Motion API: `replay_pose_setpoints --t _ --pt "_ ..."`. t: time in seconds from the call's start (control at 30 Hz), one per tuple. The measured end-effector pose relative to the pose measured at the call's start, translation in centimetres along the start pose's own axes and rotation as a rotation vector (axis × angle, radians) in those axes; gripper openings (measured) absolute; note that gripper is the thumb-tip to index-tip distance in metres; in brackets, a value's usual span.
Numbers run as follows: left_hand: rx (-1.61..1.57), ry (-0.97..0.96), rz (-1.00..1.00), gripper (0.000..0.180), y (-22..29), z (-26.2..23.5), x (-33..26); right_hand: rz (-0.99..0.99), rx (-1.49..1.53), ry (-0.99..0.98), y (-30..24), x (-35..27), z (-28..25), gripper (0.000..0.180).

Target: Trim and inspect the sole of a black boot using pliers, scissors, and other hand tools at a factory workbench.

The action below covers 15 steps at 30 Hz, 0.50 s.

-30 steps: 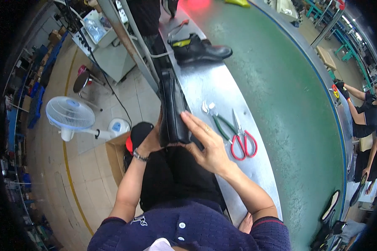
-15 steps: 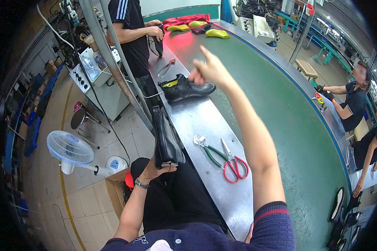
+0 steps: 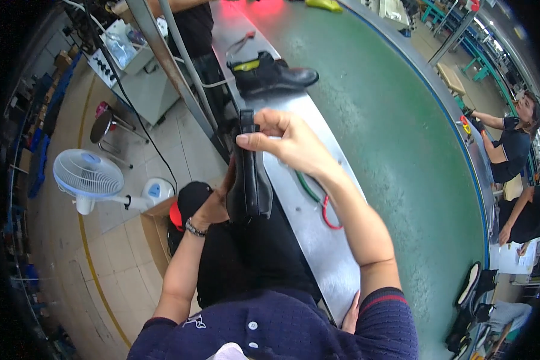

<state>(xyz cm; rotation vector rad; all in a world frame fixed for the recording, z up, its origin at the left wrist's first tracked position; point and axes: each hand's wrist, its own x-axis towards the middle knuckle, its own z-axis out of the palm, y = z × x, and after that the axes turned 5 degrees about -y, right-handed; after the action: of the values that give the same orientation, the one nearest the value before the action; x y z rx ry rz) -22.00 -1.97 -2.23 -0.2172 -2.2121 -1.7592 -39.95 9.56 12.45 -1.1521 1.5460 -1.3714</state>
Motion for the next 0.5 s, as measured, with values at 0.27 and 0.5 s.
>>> replay_pose_setpoints --t 0.27,0.5 --pt "-0.049 -0.029 0.018 0.112 -0.8 0.8 -0.6 -0.002 -0.446 -0.013 -1.6 -0.3 -0.4 0.046" --pt "-0.126 -0.006 -0.020 0.113 -1.6 1.2 -1.1 -0.218 -0.614 0.078 -0.6 0.6 0.8 0.037"
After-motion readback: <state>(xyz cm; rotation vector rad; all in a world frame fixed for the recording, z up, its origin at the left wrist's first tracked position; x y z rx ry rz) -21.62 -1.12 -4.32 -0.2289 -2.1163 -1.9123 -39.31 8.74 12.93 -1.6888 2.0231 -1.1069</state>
